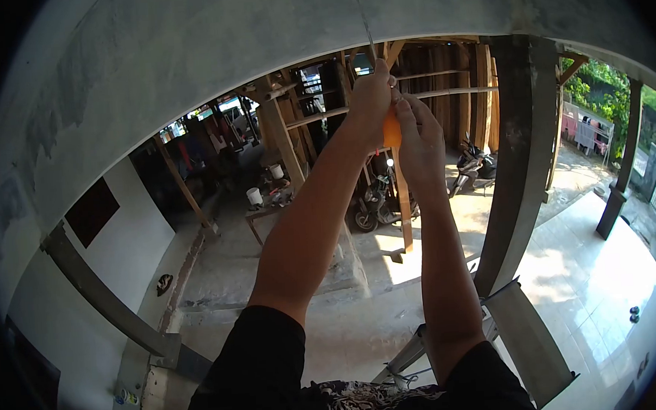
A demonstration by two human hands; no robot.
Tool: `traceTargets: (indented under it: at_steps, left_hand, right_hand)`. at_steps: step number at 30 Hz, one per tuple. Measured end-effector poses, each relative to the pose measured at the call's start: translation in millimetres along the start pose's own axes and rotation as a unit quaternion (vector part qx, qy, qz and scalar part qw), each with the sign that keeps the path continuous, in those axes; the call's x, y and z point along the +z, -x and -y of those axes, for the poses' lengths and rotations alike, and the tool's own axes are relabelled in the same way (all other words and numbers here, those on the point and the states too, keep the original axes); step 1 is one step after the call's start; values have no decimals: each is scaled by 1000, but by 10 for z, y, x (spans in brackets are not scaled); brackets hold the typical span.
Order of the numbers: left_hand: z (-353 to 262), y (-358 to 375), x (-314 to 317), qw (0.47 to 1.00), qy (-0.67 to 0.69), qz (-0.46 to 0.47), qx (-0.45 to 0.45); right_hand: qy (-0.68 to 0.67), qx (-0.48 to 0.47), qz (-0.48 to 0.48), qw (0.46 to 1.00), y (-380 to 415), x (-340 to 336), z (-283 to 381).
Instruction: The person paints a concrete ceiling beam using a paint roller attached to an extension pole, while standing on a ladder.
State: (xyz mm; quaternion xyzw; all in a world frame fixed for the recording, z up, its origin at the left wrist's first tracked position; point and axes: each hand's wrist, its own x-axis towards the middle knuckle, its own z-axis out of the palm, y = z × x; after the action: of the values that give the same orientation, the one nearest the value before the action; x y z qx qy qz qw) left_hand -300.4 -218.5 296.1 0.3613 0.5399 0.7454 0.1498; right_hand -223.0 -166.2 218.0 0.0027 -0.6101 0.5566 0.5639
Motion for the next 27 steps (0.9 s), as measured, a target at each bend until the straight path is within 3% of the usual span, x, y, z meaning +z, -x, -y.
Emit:
traceTargets:
  at_steps: [3, 5, 7, 9, 10, 12, 15, 18, 20, 23, 27]
  left_hand:
    - [115, 187, 40, 1000, -16, 0, -6]
    - [261, 330, 42, 1000, -13, -23, -8]
    - [328, 383, 8, 1000, -1, 17, 14]
    - [213, 226, 23, 999, 33, 27, 6]
    - [137, 181, 26, 998, 60, 35, -1]
    - [10, 274, 137, 1000, 22, 4, 2]
    - [88, 417, 173, 998, -35, -47, -17]
    - [283, 432, -17, 996, -34, -77, -7]
    - [271, 431, -122, 997, -69, 36, 18]
    - [128, 475, 19, 999, -39, -23, 8]
    - [-60, 109, 48, 1000, 16, -1, -3]
  right_hand:
    - [-107, -5, 50, 993, 26, 31, 19]
    - [-13, 27, -43, 999, 12, 144, -104]
    - [20, 53, -73, 996, 63, 158, -111]
    - [-130, 34, -39, 990, 64, 159, -130]
    - [-130, 34, -35, 990, 97, 181, -62]
    - [-57, -61, -86, 993, 206, 212, 105]
    - [-59, -109, -111, 986, 185, 200, 51]
    - [-22, -120, -97, 988, 197, 282, -115]
    - [-8, -113, -92, 989, 208, 288, -114]
    - [34, -87, -87, 992, 172, 284, -46]
    - [107, -73, -76, 989, 116, 166, -57]
